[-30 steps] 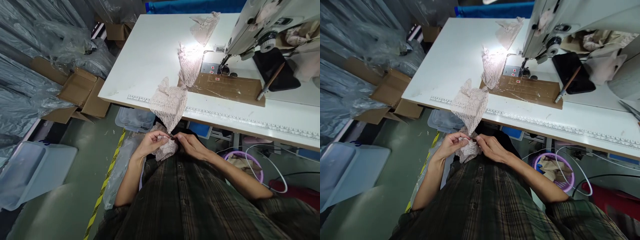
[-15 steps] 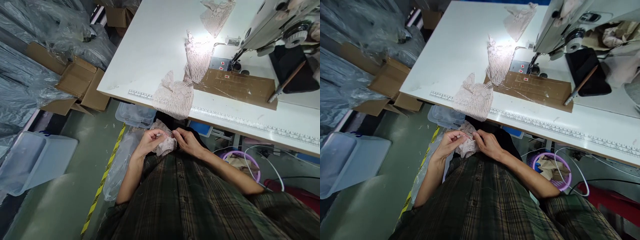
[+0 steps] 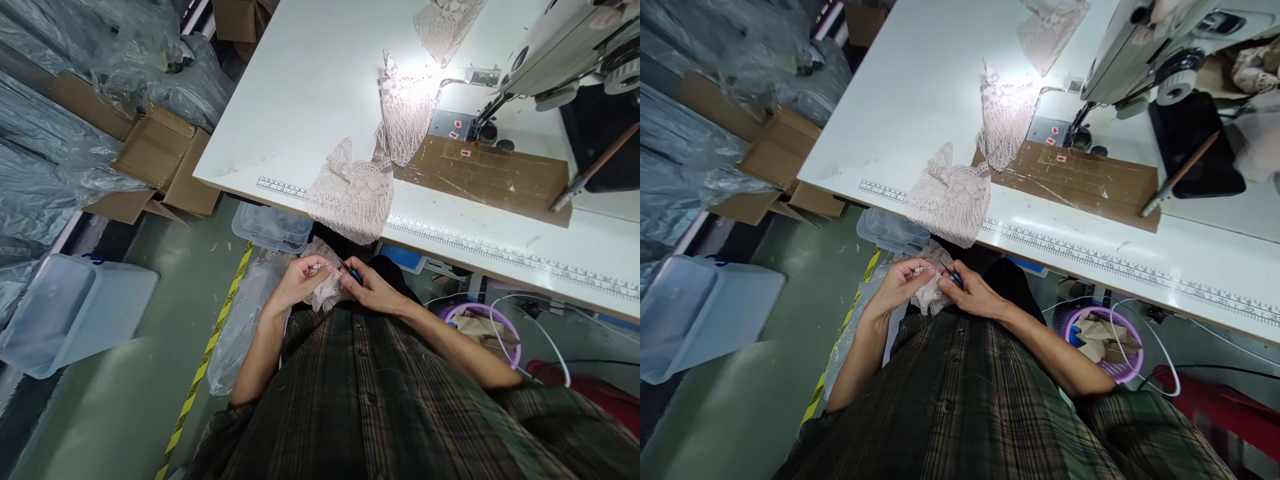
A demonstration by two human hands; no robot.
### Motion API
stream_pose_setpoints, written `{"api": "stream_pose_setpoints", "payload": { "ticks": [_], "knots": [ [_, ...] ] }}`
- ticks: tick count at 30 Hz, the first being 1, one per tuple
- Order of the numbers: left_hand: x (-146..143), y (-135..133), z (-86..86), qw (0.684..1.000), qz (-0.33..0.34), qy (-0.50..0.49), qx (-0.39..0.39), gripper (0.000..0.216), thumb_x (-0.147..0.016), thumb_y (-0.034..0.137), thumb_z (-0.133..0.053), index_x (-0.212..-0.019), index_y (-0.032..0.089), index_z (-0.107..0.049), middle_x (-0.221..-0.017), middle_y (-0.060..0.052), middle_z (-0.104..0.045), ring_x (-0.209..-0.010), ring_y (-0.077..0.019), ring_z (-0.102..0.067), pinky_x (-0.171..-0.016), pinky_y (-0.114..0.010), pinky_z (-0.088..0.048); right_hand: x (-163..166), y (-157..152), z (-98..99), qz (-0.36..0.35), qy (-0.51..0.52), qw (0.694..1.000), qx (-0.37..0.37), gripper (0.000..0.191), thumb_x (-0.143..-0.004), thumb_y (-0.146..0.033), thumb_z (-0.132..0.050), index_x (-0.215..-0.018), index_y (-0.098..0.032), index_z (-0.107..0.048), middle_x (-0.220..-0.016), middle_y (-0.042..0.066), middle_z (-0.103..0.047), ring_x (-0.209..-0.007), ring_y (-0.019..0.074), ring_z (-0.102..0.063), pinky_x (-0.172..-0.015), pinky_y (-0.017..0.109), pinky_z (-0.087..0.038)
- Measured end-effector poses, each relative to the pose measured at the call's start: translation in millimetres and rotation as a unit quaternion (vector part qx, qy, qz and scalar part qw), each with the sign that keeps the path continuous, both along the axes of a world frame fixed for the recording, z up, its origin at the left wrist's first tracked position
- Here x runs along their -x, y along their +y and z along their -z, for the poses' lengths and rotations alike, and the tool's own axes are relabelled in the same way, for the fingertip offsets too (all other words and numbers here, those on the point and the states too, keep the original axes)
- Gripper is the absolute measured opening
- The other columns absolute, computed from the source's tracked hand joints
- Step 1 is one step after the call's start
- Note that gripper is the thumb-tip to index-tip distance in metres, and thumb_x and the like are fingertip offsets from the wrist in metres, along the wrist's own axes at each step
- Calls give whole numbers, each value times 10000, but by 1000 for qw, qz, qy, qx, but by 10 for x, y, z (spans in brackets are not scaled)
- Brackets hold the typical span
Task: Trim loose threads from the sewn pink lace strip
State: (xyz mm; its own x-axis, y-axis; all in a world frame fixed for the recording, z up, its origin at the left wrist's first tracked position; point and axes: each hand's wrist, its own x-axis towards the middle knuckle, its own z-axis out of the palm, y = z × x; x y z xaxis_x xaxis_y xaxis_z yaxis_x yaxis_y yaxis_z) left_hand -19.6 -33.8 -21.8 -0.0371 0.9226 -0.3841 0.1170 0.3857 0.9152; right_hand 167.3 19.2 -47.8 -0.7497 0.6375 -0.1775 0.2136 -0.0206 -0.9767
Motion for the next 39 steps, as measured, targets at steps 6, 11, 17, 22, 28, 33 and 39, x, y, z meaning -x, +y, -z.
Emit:
{"api": "stream_pose_setpoints", "payload": {
  "ticks": [6, 11, 17, 22, 28, 33, 39],
  "knots": [
    [93, 122, 375, 918, -12, 380, -112, 412, -880, 414, -615, -1219, 179, -629, -1222, -142, -638, -1175, -313, -557, -1007, -442, -413, -51, -13, 377, 22, -153, 983, -101, 271, -852, -428, -642, -947, -201, -528, -795, 2, -609, -632, 147, -552, -615, 270, -418],
    [-54, -25, 714, 866, 54, 475, -148, 492, -931, 433, -541, -1339, 158, -529, -1344, -183, -550, -1231, -324, -506, -1024, -482, -387, -227, -15, 332, 110, -96, 978, -146, 195, -878, -279, -569, -1053, -200, -602, -942, 63, -711, -854, 199, -683, -763, 303, -506],
    [-109, -172, 882, 853, 105, 475, -189, 512, -924, 457, -546, -1319, 130, -538, -1383, -211, -524, -1293, -334, -469, -1057, -513, -370, -220, 56, -69, 239, 16, 970, -46, 486, -853, -466, -636, -1205, -131, -617, -605, -11, -660, -471, 119, -533, -523, 251, -461],
    [-102, -20, 623, 962, 15, 193, -193, 641, -871, 646, -517, -1278, 155, -577, -1343, -165, -571, -1281, -333, -500, -1089, -490, -375, -59, 81, -241, 266, 53, 962, -8, 358, -840, -505, -641, -831, -148, -670, -505, -44, -527, -412, 77, -385, -443, 220, -363],
    [-44, 301, 208, 935, -7, -346, -74, 1172, -549, 1026, -233, -1148, 113, -657, -1142, -188, -692, -1213, -385, -566, -981, -480, -477, -93, -93, -326, 43, 58, 993, -96, 323, -895, -363, -583, -641, -164, -583, -555, -33, -492, -514, 78, -414, -507, 204, -353],
    [105, 475, -65, 942, 108, -316, -17, 1068, -438, 918, -629, -1153, 126, -666, -992, -169, -735, -969, -351, -682, -767, -402, -536, -177, -245, -271, -203, 58, 966, -150, 114, -833, -166, -574, -765, -160, -665, -680, 6, -654, -587, 102, -557, -584, 211, -394],
    [36, 504, -258, 989, 112, -98, -14, 382, -690, 399, -822, -939, 119, -748, -691, -37, -696, -629, -122, -602, -600, -217, -425, -226, -174, -298, -258, 4, 952, -163, 100, -831, -188, -588, -809, -164, -683, -718, 15, -672, -604, 112, -566, -594, 223, -387]
  ]
}}
